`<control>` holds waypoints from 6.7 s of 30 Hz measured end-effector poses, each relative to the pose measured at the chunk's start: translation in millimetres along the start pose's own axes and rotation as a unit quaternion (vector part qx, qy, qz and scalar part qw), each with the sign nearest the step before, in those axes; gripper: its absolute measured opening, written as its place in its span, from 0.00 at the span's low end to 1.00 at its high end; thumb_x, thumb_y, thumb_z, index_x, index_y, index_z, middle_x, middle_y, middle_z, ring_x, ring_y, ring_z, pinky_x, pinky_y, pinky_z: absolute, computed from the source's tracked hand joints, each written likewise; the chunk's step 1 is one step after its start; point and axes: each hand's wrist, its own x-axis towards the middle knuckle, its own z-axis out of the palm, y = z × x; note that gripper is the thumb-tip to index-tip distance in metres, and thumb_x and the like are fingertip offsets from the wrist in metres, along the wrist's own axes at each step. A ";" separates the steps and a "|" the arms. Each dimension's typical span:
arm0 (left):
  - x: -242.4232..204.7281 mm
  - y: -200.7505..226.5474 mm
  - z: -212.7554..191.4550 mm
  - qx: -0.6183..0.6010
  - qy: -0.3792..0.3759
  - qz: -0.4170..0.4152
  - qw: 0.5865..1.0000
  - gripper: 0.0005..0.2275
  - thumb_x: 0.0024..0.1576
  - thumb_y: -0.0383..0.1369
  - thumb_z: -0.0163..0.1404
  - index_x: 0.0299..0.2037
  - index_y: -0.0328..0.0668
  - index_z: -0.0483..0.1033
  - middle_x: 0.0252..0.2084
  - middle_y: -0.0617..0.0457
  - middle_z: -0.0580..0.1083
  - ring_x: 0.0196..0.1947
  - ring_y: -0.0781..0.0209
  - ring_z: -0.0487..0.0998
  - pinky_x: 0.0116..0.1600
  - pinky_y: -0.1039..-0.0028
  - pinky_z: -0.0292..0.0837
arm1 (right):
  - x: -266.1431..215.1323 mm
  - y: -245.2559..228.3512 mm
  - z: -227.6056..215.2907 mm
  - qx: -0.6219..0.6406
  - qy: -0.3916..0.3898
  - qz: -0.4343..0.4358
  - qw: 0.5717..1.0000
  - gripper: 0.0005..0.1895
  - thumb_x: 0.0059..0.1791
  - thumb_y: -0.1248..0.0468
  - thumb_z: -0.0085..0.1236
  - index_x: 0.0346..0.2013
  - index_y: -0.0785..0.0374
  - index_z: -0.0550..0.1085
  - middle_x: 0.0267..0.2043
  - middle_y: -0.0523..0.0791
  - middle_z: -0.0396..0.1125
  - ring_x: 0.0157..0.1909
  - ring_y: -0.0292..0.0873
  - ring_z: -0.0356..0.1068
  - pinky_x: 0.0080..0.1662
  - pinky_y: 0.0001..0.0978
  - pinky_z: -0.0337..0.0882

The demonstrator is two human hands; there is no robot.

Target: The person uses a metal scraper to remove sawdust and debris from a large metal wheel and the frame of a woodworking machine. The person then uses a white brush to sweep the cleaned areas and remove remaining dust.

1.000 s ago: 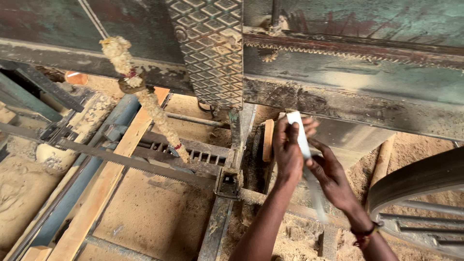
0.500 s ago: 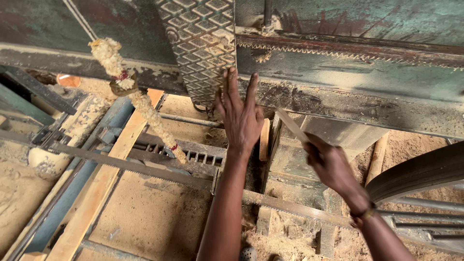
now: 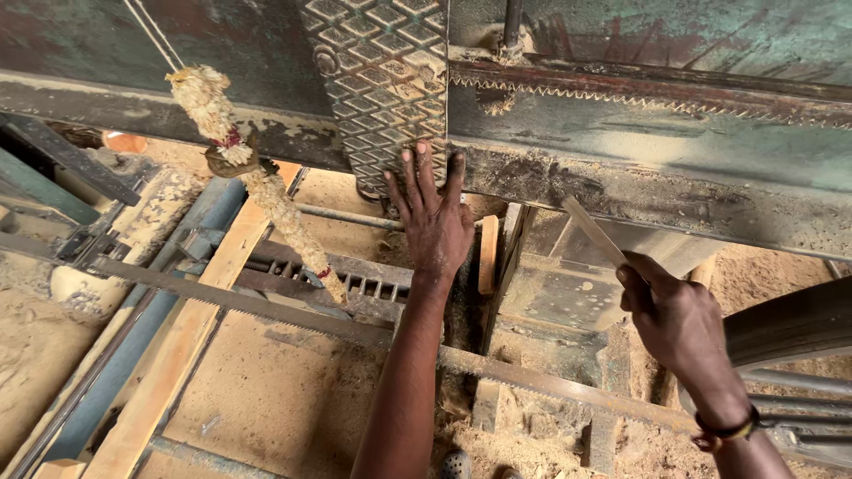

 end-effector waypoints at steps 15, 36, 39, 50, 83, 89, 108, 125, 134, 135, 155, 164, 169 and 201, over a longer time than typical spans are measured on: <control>-1.5 2.8 -5.1 0.002 0.002 -0.005 1.000 0.38 0.58 0.29 0.57 0.78 0.58 0.51 0.81 0.40 0.38 0.82 0.36 0.35 0.81 0.35 0.28 | 9.7 -25.6 -15.5 -0.115 -0.004 0.011 0.993 0.16 0.57 0.53 0.52 0.54 0.53 0.80 0.08 0.44 0.65 0.10 0.38 0.64 0.18 0.35 0.61; -1.2 4.9 -3.0 -0.005 0.018 -0.002 1.000 0.39 0.59 0.27 0.55 0.79 0.60 0.47 0.82 0.41 0.37 0.82 0.36 0.36 0.82 0.34 0.29 | 26.5 -40.6 -21.2 -0.147 -0.007 -0.043 0.988 0.15 0.57 0.54 0.51 0.55 0.52 0.79 0.12 0.42 0.67 0.09 0.32 0.57 0.14 0.28 0.54; -2.3 4.2 -2.7 -0.023 0.018 -0.004 1.000 0.38 0.58 0.27 0.55 0.78 0.58 0.48 0.81 0.40 0.37 0.81 0.35 0.35 0.81 0.33 0.29 | 25.3 -38.0 -25.4 -0.151 -0.014 -0.038 0.988 0.14 0.57 0.54 0.52 0.52 0.51 0.80 0.13 0.43 0.69 0.10 0.34 0.60 0.15 0.30 0.56; -2.9 7.5 -4.2 -0.008 0.020 -0.005 1.000 0.37 0.57 0.28 0.56 0.78 0.56 0.52 0.81 0.40 0.36 0.81 0.35 0.34 0.81 0.34 0.29 | 37.2 -32.5 -29.3 -0.149 -0.028 -0.072 0.986 0.12 0.57 0.56 0.53 0.49 0.51 0.81 0.15 0.43 0.71 0.09 0.36 0.61 0.15 0.32 0.57; 0.3 11.5 -12.5 0.023 0.003 -0.013 1.000 0.39 0.55 0.26 0.57 0.77 0.55 0.52 0.81 0.39 0.35 0.81 0.34 0.34 0.81 0.38 0.33 | 43.1 -33.7 -22.3 -0.040 0.045 -0.131 0.990 0.18 0.58 0.66 0.47 0.63 0.63 0.73 0.23 0.44 0.72 0.10 0.31 0.53 0.13 0.27 0.55; -0.5 12.0 -15.9 -0.021 -0.031 -0.030 0.999 0.41 0.52 0.29 0.59 0.76 0.53 0.50 0.79 0.35 0.35 0.79 0.32 0.34 0.79 0.34 0.32 | 32.7 -24.8 -14.5 -0.156 0.027 -0.157 0.975 0.33 0.54 0.74 0.43 0.76 0.60 0.60 0.28 0.44 0.73 0.11 0.31 0.52 0.13 0.24 0.54; -3.9 11.3 -0.8 -0.017 0.048 -0.016 0.999 0.46 0.57 0.26 0.57 0.80 0.65 0.38 0.81 0.37 0.35 0.81 0.32 0.36 0.81 0.37 0.34 | 35.0 -24.1 -14.3 -0.113 -0.032 -0.065 0.991 0.29 0.58 0.64 0.46 0.76 0.55 0.58 0.09 0.42 0.62 0.07 0.35 0.55 0.12 0.33 0.58; -3.9 18.5 -10.3 0.017 0.001 -0.040 0.999 0.40 0.57 0.28 0.58 0.79 0.56 0.50 0.80 0.36 0.33 0.80 0.33 0.33 0.81 0.38 0.35 | 36.3 -41.8 -24.4 -0.106 -0.050 -0.028 0.993 0.30 0.57 0.63 0.48 0.75 0.54 0.58 0.12 0.47 0.68 0.11 0.42 0.69 0.19 0.40 0.71; -2.7 20.1 -11.4 0.015 0.000 -0.041 0.999 0.39 0.56 0.28 0.59 0.78 0.53 0.52 0.80 0.35 0.34 0.80 0.32 0.33 0.81 0.38 0.36 | 37.0 -40.4 -24.7 -0.104 -0.040 -0.041 0.993 0.32 0.56 0.63 0.48 0.75 0.52 0.56 0.12 0.47 0.68 0.12 0.43 0.70 0.19 0.40 0.72; -2.7 20.1 -12.0 0.016 0.000 -0.041 0.999 0.39 0.56 0.28 0.59 0.78 0.52 0.52 0.80 0.35 0.35 0.80 0.32 0.33 0.81 0.38 0.36 | 36.3 -39.8 -24.5 -0.106 -0.042 -0.037 0.993 0.32 0.56 0.63 0.49 0.75 0.52 0.56 0.12 0.47 0.68 0.11 0.42 0.69 0.18 0.40 0.72; -5.7 16.3 -6.2 0.026 0.005 -0.030 0.999 0.44 0.56 0.28 0.57 0.79 0.58 0.40 0.80 0.34 0.36 0.81 0.32 0.35 0.81 0.40 0.35 | 146.5 -42.4 -14.8 -0.143 0.119 -0.156 0.970 0.14 0.56 0.66 0.59 0.51 0.44 0.84 0.39 0.40 0.76 0.23 0.40 0.68 0.20 0.34 0.66; 1.6 8.4 -25.6 -0.144 0.032 -0.117 0.982 0.50 0.49 0.40 0.62 0.75 0.45 0.36 0.76 0.29 0.34 0.77 0.30 0.41 0.74 0.37 0.47 | 193.9 -49.4 33.9 -0.153 0.104 -0.233 0.955 0.10 0.53 0.64 0.62 0.45 0.45 0.85 0.39 0.38 0.79 0.23 0.38 0.71 0.25 0.35 0.72; -1.7 4.7 -31.9 -0.013 -0.020 -0.096 0.995 0.49 0.52 0.33 0.58 0.78 0.48 0.32 0.79 0.32 0.33 0.80 0.31 0.39 0.77 0.35 0.47 | 200.9 -53.9 36.3 -0.085 0.053 -0.267 0.959 0.10 0.55 0.62 0.60 0.47 0.45 0.84 0.33 0.41 0.79 0.19 0.32 0.66 0.28 0.33 0.69; -8.8 -4.9 -38.5 0.079 -0.087 -0.110 0.987 0.49 0.55 0.31 0.57 0.78 0.46 0.28 0.78 0.27 0.28 0.79 0.27 0.31 0.78 0.46 0.47 | 111.1 22.6 -16.2 -0.108 0.068 -0.114 0.985 0.07 0.56 0.67 0.62 0.44 0.54 0.84 0.35 0.42 0.78 0.22 0.37 0.71 0.24 0.34 0.73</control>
